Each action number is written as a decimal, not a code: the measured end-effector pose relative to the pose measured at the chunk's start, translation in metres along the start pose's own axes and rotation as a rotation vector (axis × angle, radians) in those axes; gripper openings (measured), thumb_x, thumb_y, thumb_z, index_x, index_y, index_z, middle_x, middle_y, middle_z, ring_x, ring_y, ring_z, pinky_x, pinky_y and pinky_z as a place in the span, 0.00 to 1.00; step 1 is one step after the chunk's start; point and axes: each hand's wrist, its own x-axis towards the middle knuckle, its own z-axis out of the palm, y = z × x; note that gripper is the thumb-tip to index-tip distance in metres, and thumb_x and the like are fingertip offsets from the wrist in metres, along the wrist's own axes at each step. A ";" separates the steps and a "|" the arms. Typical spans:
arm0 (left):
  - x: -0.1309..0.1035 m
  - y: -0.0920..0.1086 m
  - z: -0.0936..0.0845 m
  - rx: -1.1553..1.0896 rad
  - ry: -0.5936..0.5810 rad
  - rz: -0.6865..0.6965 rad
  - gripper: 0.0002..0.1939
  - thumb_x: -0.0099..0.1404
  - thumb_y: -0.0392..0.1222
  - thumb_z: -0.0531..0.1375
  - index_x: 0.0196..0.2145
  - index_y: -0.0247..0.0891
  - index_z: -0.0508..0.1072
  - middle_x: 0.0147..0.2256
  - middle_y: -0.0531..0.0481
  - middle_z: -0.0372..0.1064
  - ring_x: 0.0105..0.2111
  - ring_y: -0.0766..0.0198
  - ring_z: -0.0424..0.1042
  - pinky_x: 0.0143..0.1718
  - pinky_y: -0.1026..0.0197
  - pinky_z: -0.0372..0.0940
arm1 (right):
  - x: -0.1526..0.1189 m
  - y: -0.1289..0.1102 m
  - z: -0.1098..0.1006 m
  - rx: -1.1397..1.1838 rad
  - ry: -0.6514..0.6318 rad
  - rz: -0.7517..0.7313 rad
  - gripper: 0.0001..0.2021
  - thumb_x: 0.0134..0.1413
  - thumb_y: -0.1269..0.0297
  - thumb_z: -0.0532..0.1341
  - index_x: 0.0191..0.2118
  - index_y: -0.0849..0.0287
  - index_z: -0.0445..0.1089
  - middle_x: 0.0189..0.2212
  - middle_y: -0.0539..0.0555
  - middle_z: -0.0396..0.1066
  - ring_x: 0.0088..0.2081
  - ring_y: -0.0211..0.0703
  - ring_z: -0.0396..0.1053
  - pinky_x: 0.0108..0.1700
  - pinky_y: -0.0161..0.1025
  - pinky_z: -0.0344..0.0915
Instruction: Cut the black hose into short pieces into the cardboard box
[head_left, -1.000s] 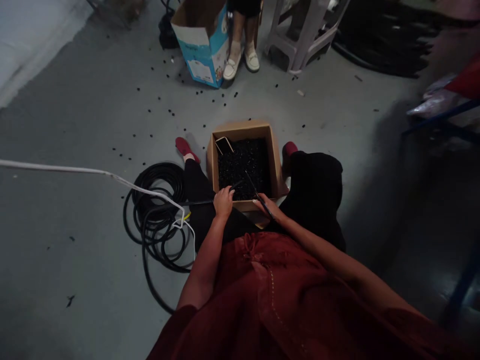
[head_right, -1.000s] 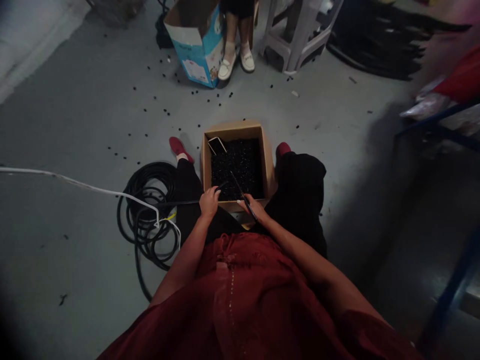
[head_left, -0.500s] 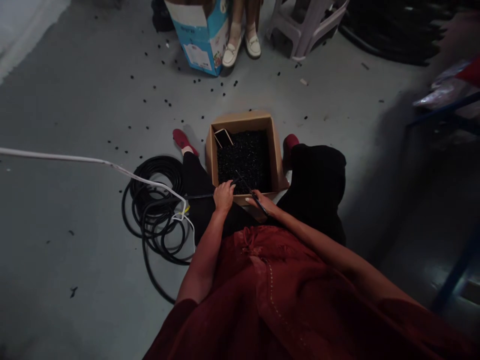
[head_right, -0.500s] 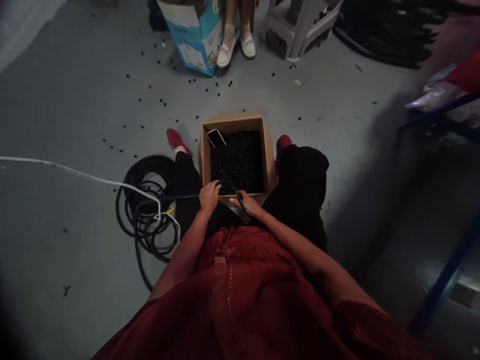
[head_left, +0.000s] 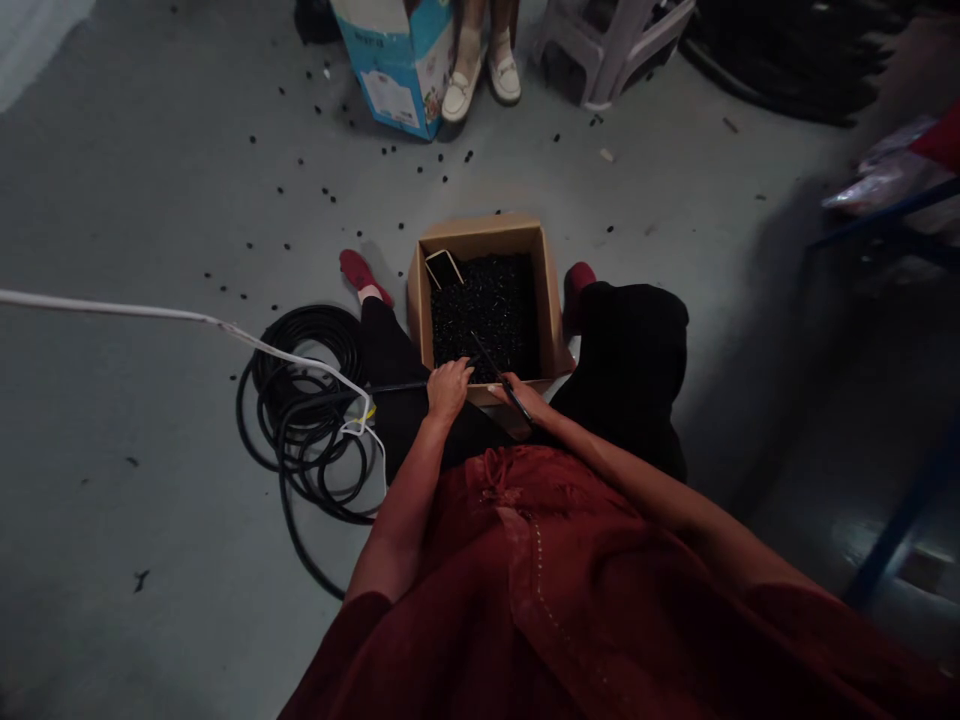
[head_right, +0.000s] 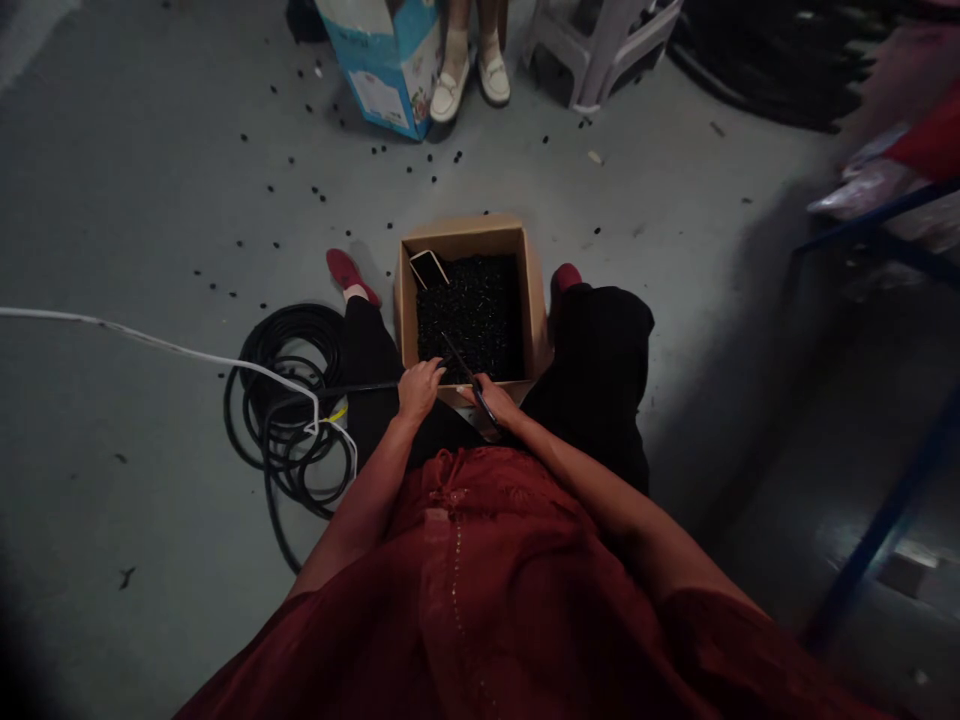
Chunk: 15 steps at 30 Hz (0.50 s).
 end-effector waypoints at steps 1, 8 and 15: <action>0.000 0.000 0.001 0.004 -0.003 0.004 0.22 0.76 0.49 0.45 0.58 0.41 0.68 0.48 0.44 0.74 0.48 0.58 0.71 0.47 0.58 0.60 | 0.000 0.001 0.000 -0.014 -0.001 0.009 0.24 0.63 0.46 0.55 0.54 0.60 0.65 0.45 0.60 0.75 0.45 0.51 0.72 0.47 0.41 0.65; -0.001 0.000 0.006 0.000 0.005 0.043 0.21 0.75 0.48 0.47 0.58 0.40 0.68 0.47 0.44 0.74 0.49 0.58 0.71 0.47 0.58 0.60 | 0.001 0.007 0.001 -0.070 0.010 0.042 0.16 0.62 0.58 0.56 0.53 0.57 0.65 0.42 0.58 0.76 0.46 0.51 0.71 0.45 0.40 0.64; 0.000 0.000 0.009 0.012 0.014 0.045 0.20 0.75 0.48 0.47 0.57 0.39 0.69 0.46 0.44 0.75 0.48 0.57 0.71 0.46 0.57 0.60 | 0.000 0.003 0.000 -0.133 0.006 0.085 0.16 0.60 0.62 0.55 0.53 0.57 0.66 0.39 0.57 0.76 0.41 0.50 0.72 0.41 0.38 0.63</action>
